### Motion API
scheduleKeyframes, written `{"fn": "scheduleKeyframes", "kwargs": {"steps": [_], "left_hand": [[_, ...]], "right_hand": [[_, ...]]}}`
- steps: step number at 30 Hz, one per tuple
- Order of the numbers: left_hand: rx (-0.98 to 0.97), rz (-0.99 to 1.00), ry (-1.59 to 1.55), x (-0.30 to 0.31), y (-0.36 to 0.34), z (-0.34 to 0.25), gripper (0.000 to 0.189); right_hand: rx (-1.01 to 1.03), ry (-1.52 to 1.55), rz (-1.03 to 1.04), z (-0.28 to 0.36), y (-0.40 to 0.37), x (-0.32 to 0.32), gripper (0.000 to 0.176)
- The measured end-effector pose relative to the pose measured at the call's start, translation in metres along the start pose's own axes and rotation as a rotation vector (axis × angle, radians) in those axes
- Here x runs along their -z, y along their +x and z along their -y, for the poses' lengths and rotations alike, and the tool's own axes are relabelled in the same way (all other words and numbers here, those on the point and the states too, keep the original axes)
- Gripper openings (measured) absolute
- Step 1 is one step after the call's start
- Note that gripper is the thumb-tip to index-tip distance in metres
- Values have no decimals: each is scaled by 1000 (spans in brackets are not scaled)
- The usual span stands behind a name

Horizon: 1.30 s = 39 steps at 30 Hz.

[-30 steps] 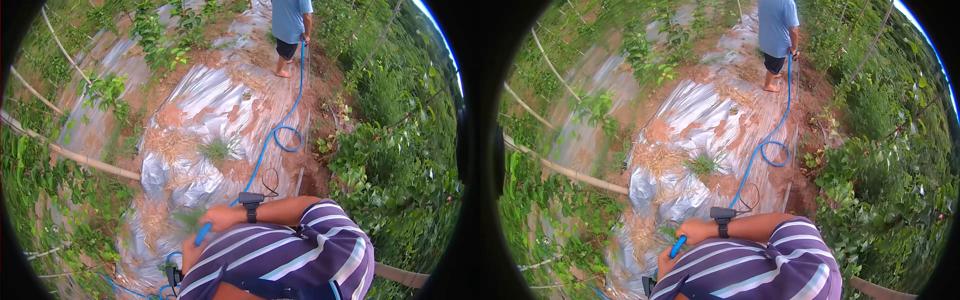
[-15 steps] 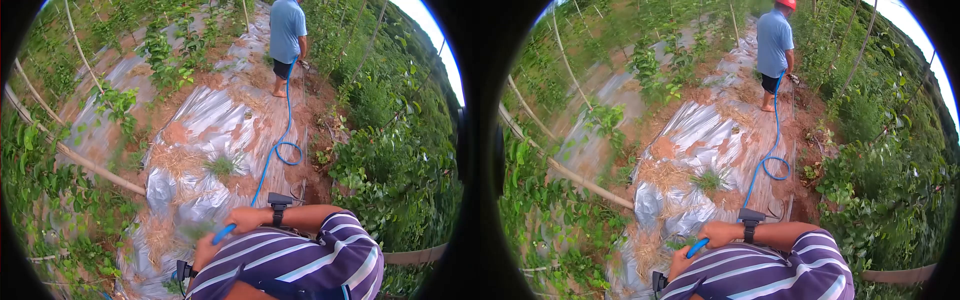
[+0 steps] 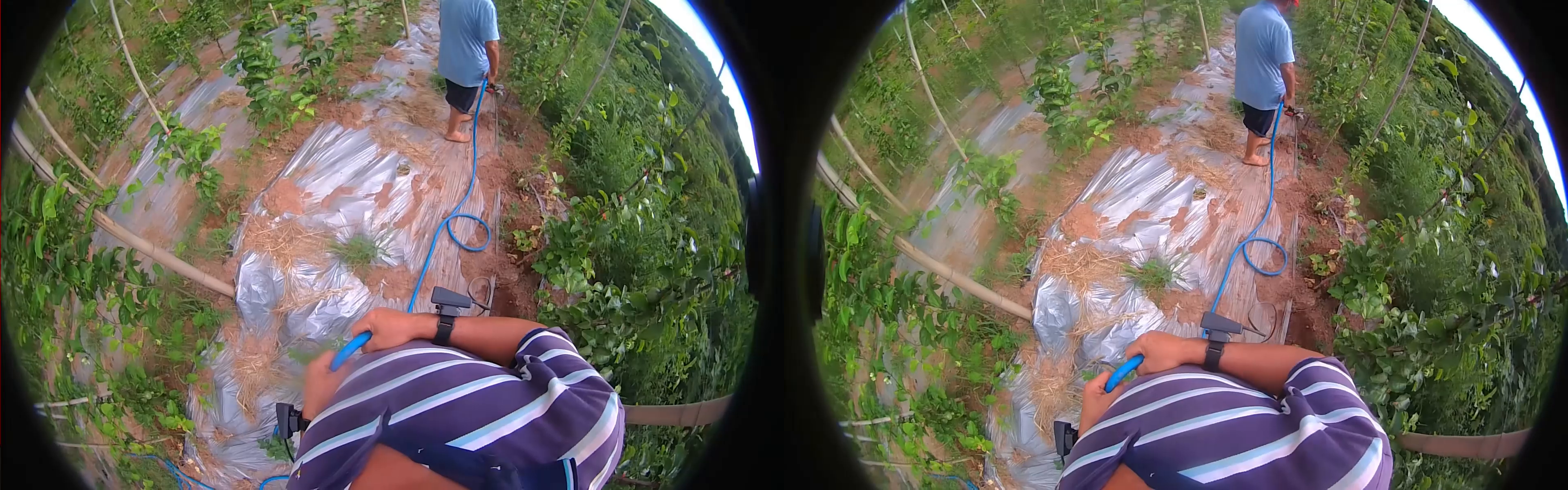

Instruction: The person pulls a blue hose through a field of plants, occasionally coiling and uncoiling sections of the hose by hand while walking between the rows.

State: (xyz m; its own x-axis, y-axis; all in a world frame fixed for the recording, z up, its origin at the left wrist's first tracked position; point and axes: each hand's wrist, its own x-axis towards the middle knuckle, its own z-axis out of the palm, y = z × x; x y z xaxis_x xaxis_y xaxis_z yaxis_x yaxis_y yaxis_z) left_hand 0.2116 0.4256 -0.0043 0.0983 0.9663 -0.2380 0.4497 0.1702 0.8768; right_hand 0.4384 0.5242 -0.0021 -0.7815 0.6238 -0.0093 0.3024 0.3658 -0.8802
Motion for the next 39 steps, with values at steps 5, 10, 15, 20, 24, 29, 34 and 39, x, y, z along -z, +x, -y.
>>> {"fn": "scheduleKeyframes", "kwargs": {"steps": [5, 10, 15, 20, 24, 29, 34, 39], "left_hand": [[-14, 22, -7, -13, 1, -17, 26], [10, 15, 6, -24, -4, -28, 26], [25, 15, 1, -31, -6, -31, 25], [38, 0, -2, -39, -6, -23, 24], [94, 27, 1, -39, -7, -22, 23], [86, 31, -20, -27, -16, -9, 25], [45, 43, 0, -3, -23, 17, 26], [20, 114, 12, 17, -28, 39, 26]], "right_hand": [[-17, -23, 2, 0, -15, 13, 20], [-24, -5, 27, -8, -24, 16, 25], [15, 39, 26, -12, -29, 17, 25], [-4, 46, 65, -12, -35, 25, 24], [56, 30, 16, -21, -37, 18, 17], [70, 65, -6, -13, -31, -1, 17], [58, 30, -43, -1, -16, -29, 16], [-66, 33, -46, 4, -8, -60, 16]]}}
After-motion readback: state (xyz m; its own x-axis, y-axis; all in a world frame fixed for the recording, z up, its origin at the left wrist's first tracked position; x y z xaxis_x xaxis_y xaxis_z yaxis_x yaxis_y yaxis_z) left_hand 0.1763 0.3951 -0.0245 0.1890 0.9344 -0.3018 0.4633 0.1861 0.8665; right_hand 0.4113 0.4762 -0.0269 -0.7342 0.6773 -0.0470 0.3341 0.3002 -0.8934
